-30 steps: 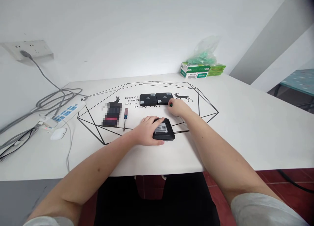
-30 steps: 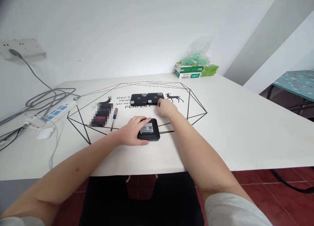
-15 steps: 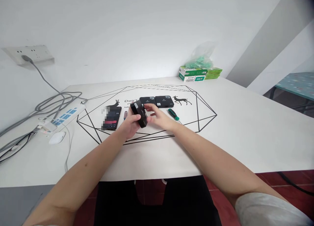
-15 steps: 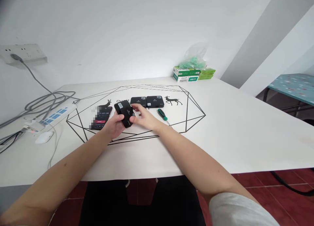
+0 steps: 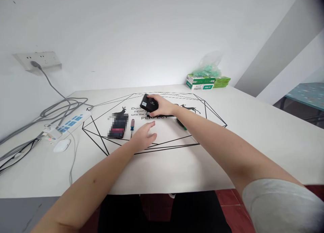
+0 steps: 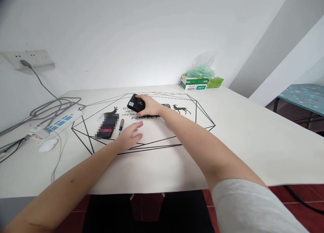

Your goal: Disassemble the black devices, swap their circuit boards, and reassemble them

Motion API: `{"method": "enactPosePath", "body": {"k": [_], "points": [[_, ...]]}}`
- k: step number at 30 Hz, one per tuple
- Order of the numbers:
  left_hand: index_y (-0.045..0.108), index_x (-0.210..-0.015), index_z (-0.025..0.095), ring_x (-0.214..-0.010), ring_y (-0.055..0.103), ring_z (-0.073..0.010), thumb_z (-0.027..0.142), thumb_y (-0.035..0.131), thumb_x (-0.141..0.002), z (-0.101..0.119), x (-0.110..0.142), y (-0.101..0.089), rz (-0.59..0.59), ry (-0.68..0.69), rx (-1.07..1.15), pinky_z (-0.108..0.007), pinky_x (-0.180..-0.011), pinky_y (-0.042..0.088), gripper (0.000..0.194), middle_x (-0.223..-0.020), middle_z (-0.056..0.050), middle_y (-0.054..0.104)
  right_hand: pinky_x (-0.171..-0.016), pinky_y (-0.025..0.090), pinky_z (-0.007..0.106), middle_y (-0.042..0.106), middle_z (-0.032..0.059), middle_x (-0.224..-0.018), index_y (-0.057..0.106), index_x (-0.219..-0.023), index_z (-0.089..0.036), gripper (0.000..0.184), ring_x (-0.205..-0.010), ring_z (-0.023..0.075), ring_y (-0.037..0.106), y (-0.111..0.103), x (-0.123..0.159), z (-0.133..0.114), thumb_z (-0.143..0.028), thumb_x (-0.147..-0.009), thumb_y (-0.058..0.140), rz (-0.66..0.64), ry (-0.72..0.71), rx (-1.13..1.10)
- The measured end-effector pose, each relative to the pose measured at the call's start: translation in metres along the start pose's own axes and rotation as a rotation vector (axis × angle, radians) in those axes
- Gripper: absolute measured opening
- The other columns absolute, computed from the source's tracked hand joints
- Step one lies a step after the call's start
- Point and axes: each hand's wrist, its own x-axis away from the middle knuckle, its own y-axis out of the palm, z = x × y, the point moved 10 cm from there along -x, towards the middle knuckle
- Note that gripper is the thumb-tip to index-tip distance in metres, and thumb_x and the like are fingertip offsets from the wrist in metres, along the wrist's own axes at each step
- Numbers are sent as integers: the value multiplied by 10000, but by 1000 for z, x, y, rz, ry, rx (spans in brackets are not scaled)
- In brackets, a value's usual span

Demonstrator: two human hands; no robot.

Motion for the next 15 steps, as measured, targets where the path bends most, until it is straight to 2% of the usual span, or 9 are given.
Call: {"method": "enactPosePath", "body": {"k": [2, 5, 8, 12, 15], "points": [[450, -1629, 135, -1597, 389, -374, 465, 568, -993, 0, 0, 7, -50, 66, -312, -567, -1324, 284, 726, -1697, -208, 450, -1291, 356, 597, 492, 192, -1651, 482, -1604, -189, 1102, -1542, 417, 438, 9, -19, 7, -415, -621, 928, -81, 15, 104], [416, -1641, 81, -1677, 200, -368, 489, 432, -1077, -5, 4, 24, -205, 74, -576, -546, -1352, 197, 697, -1781, -215, 280, -1257, 391, 625, 508, 165, -1634, 525, -1581, -246, 1078, -1536, 439, 430, 36, -40, 9, -415, -602, 943, -210, 26, 178], [335, -1683, 63, -1696, 76, -354, 561, 341, -1120, -7, 8, 32, -301, 51, -675, -522, -1363, 122, 752, -1808, -216, 156, -1238, 425, 606, 512, 144, -1631, 534, -1579, -278, 1071, -1514, 437, 457, 61, -58, 10, -449, -605, 947, -267, 29, 174], [309, -1700, 83, -1697, 64, -349, 579, 351, -1120, -5, 9, 32, -317, 25, -701, -523, -1359, 119, 764, -1810, -209, 130, -1220, 455, 598, 540, 149, -1617, 543, -1575, -278, 1079, -1488, 437, 498, 84, -80, 22, -459, -592, 948, -286, 23, 196], [307, -1701, 72, -1696, 66, -353, 578, 349, -1121, -4, 9, 33, -325, 27, -705, -529, -1358, 116, 771, -1807, -218, 138, -1235, 453, 573, 520, 133, -1647, 522, -1595, -296, 1086, -1499, 418, 503, 93, -91, 34, -484, -606, 930, -295, 29, 193]]}}
